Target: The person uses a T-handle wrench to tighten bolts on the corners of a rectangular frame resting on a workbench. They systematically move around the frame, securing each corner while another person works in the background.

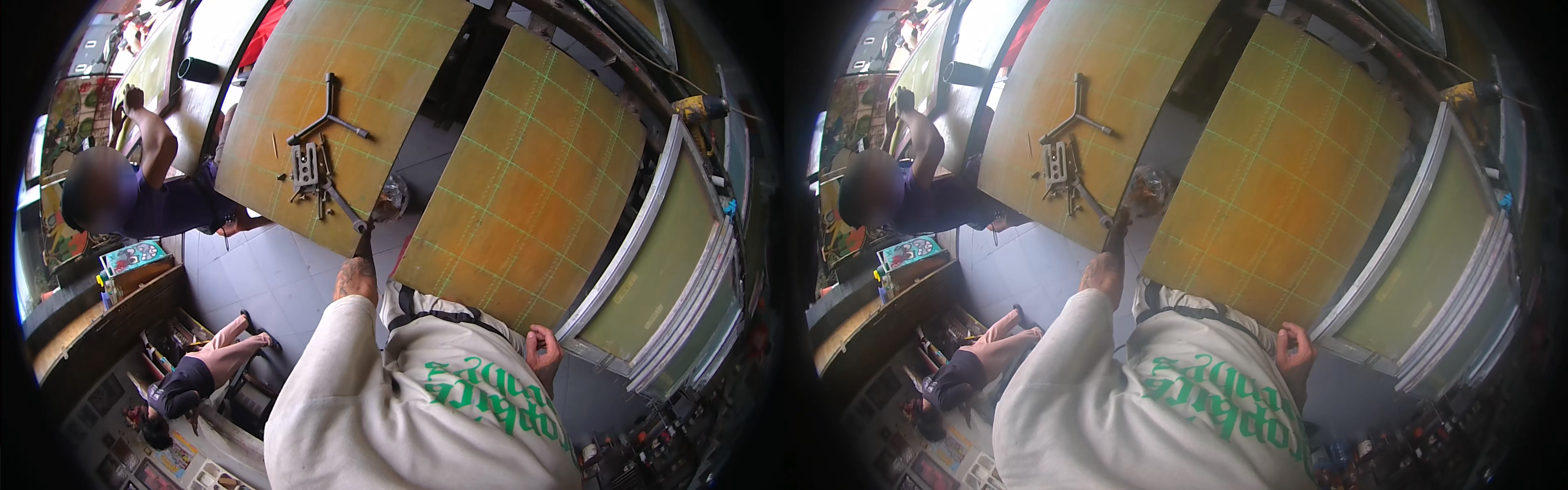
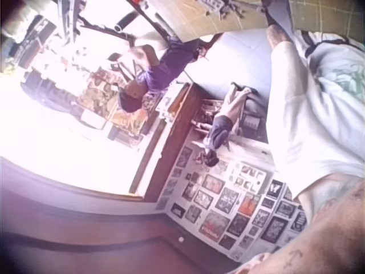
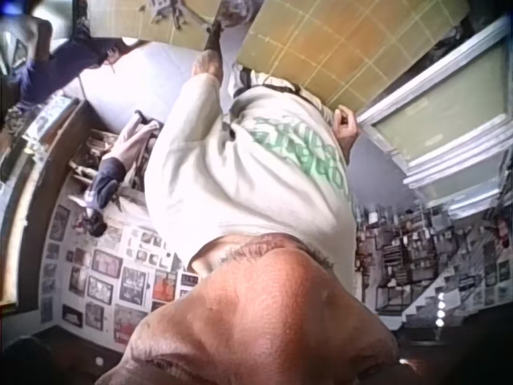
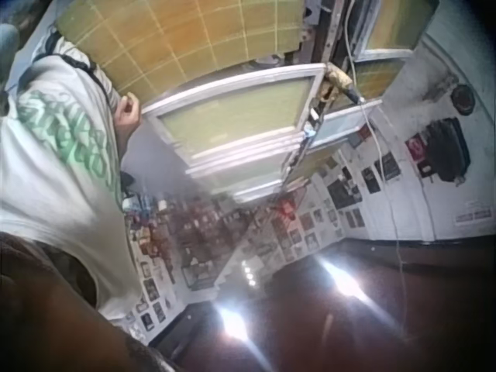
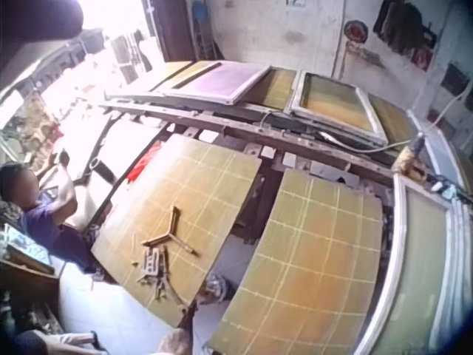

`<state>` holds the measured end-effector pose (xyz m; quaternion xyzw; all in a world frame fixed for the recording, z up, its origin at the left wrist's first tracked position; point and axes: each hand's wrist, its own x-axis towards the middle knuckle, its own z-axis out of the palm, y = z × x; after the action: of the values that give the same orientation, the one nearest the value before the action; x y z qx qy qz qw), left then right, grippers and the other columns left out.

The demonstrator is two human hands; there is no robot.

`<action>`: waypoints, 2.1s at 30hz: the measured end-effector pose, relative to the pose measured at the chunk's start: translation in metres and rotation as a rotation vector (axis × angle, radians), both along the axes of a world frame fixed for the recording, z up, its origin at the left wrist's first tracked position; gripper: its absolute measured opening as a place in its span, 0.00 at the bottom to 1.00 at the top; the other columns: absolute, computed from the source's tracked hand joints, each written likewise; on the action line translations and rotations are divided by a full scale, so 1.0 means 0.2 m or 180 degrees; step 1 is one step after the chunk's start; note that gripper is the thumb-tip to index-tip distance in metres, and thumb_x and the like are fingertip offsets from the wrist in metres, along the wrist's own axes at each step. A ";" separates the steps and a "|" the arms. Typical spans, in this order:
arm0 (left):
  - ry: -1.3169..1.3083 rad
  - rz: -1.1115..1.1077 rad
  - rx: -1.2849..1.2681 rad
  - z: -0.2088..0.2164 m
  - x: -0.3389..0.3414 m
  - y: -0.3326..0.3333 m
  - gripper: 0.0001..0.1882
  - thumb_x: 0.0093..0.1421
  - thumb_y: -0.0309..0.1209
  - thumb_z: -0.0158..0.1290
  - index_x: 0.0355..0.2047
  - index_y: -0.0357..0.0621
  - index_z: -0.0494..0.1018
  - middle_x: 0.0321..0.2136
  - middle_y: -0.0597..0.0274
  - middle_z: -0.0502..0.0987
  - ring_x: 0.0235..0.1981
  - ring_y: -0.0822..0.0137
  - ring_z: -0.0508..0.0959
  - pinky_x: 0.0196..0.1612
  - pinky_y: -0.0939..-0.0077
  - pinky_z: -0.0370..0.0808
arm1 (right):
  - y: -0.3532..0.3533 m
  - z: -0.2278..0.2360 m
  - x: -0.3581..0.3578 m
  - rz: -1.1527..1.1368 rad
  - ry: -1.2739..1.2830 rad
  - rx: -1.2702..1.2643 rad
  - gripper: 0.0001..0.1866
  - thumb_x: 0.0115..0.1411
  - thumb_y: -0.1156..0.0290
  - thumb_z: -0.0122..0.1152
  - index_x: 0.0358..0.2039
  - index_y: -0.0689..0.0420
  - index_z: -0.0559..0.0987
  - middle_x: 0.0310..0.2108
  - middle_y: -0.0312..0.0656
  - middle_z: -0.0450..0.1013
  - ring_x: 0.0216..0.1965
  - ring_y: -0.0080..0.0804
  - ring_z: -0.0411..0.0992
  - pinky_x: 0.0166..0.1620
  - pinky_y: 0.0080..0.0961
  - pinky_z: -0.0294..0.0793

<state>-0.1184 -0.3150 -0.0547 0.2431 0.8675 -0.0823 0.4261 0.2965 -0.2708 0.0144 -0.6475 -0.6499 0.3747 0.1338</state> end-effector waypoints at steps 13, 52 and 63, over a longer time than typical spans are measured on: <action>0.0004 -0.0163 -0.0042 0.18 0.00 0.00 0.13 0.62 0.27 0.48 0.45 0.39 0.77 0.37 0.48 0.82 0.40 0.51 0.83 0.42 0.56 0.80 | -0.03 -0.02 0.01 -0.0040 -0.0138 -0.0279 0.09 0.60 0.71 0.63 0.40 0.60 0.81 0.29 0.45 0.79 0.28 0.34 0.78 0.35 0.28 0.76; -0.0926 -0.2736 -0.1335 0.08 -0.08 0.38 0.17 0.66 0.38 0.47 0.35 0.40 0.82 0.30 0.58 0.84 0.34 0.60 0.85 0.40 0.68 0.80 | -0.33 -0.19 1.42 -0.3864 -0.1739 0.1594 0.21 0.61 0.56 0.63 0.49 0.56 0.78 0.38 0.42 0.77 0.39 0.34 0.74 0.38 0.37 0.75; -0.3787 -0.2754 0.2019 0.39 1.02 1.30 0.34 0.69 0.50 0.49 0.68 0.46 0.57 0.60 0.47 0.72 0.59 0.52 0.75 0.49 0.65 0.79 | -0.06 -0.48 1.50 -0.4508 0.1997 -0.0543 0.30 0.55 0.33 0.59 0.42 0.47 0.77 0.27 0.36 0.74 0.26 0.35 0.71 0.29 0.45 0.75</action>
<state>0.0858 -0.0559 0.0242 0.6706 0.3057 0.1537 0.6582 0.5975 -0.2838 -0.0807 -0.7801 0.0178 0.4143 0.4685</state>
